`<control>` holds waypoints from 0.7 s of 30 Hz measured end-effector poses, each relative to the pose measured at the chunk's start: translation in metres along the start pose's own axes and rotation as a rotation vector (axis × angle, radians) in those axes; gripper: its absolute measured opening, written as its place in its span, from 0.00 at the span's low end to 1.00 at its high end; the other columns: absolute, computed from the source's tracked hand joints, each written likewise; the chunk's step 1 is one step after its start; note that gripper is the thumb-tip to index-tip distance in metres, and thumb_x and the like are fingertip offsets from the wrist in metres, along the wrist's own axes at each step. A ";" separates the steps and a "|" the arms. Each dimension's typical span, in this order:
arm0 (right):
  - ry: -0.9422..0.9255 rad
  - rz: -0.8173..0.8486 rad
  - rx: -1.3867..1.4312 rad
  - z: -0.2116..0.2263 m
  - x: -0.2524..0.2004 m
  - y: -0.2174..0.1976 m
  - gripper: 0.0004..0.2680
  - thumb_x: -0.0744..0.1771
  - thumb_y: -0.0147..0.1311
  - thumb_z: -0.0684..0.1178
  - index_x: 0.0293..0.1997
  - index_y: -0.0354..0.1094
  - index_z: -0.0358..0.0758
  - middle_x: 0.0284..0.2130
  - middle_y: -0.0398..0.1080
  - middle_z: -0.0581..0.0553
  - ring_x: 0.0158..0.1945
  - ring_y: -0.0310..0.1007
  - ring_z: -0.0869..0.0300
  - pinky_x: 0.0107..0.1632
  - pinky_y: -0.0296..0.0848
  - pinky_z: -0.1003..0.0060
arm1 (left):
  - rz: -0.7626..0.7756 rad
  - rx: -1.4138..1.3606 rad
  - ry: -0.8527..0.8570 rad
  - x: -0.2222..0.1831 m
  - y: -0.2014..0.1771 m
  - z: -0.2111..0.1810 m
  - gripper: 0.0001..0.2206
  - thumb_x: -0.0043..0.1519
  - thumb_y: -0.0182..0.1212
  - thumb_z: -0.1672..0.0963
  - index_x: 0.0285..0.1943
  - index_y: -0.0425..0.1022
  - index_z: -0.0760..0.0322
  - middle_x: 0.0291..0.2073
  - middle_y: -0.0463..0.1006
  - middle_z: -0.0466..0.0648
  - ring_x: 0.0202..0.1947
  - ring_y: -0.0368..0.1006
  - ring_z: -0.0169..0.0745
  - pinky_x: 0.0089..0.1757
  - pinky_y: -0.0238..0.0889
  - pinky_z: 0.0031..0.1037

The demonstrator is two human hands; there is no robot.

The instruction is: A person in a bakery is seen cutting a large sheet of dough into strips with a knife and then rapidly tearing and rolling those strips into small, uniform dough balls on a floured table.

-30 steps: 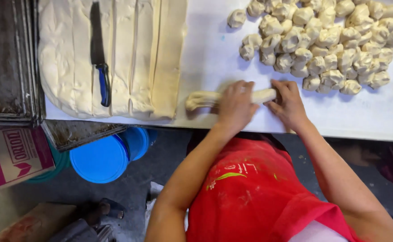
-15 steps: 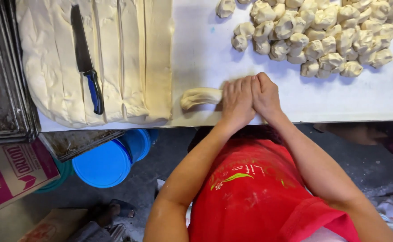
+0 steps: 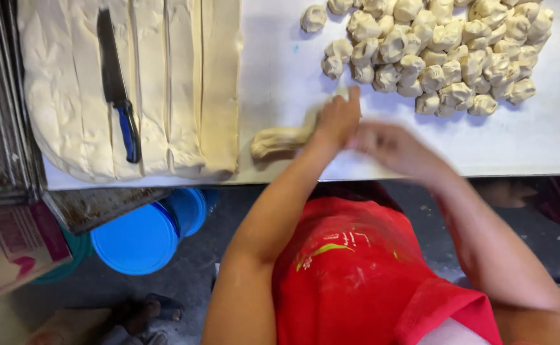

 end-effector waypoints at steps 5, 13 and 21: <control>-0.063 -0.487 -0.701 -0.076 0.009 -0.052 0.09 0.75 0.50 0.51 0.58 0.71 0.38 0.44 0.76 0.37 0.49 0.73 0.42 0.56 0.63 0.46 | -0.299 0.195 0.084 -0.050 0.004 0.026 0.29 0.49 0.75 0.56 0.60 0.67 0.63 0.47 0.72 0.55 0.50 0.72 0.60 0.48 0.66 0.49; 0.302 -0.561 -0.279 -0.182 0.037 0.021 0.13 0.74 0.44 0.59 0.41 0.68 0.42 0.33 0.72 0.31 0.45 0.75 0.37 0.44 0.69 0.46 | -0.496 -0.109 0.321 -0.085 -0.014 0.030 0.34 0.44 0.71 0.62 0.61 0.62 0.74 0.49 0.69 0.64 0.57 0.66 0.71 0.56 0.61 0.49; 0.443 -0.024 -0.059 -0.097 -0.002 0.006 0.19 0.68 0.34 0.55 0.35 0.70 0.28 0.30 0.70 0.40 0.33 0.68 0.55 0.35 0.67 0.66 | -0.129 0.145 -0.116 0.018 -0.014 0.041 0.11 0.55 0.59 0.52 0.36 0.84 0.60 0.33 0.84 0.56 0.43 0.83 0.61 0.41 0.74 0.50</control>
Point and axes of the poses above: each hand's wrist, its own x-axis towards the middle knuckle, its own y-axis out of the palm, z = x × y, the point moved 5 cm from there along x, towards the middle knuckle
